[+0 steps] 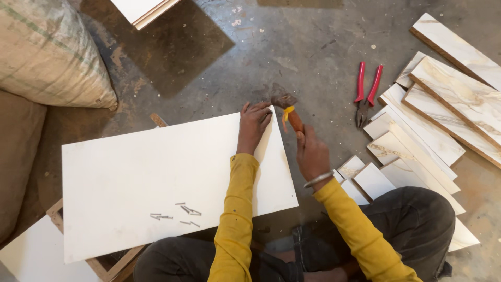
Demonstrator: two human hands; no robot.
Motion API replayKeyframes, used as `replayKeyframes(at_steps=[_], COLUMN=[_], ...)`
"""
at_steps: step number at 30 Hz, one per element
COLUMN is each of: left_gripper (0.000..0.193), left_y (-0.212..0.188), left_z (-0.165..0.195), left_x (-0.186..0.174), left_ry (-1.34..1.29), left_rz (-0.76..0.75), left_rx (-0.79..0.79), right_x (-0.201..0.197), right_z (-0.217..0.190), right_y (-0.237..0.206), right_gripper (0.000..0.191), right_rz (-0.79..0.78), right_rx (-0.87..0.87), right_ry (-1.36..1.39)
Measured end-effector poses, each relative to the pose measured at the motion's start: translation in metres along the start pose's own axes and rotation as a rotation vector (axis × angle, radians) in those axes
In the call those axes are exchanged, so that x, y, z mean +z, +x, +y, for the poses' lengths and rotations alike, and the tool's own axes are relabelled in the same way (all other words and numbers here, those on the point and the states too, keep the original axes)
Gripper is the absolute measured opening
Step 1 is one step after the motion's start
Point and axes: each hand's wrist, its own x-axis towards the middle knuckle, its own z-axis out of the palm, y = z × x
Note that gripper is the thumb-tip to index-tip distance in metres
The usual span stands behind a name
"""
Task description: The person sits cross-legged on the floor with white furniture panels. They use a hammer to pull nails out of the panels, collect the extracted nails, and place them into a wooden nail box, working through several panels one at a time.
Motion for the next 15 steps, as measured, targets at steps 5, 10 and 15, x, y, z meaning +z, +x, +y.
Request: replayKeyframes(at_steps=[5,10,15], left_gripper=[0.012,0.011,0.011], left_y=[0.002,0.002,0.006], left_z=[-0.004,-0.005,0.005], left_x=[0.000,0.002,-0.007], left_ry=[0.001,-0.004,0.030], left_rz=[-0.007,0.004,0.002], left_rx=[0.024,0.042,0.050], right_x=[0.007,0.009,0.014], right_z=[0.011,0.034,0.063], right_y=[0.001,-0.021,-0.051], right_gripper=[0.031,0.033,0.041], right_rz=[-0.137,-0.009,-0.129], right_rx=[0.089,0.089,0.233], right_ry=[-0.089,0.071,0.076])
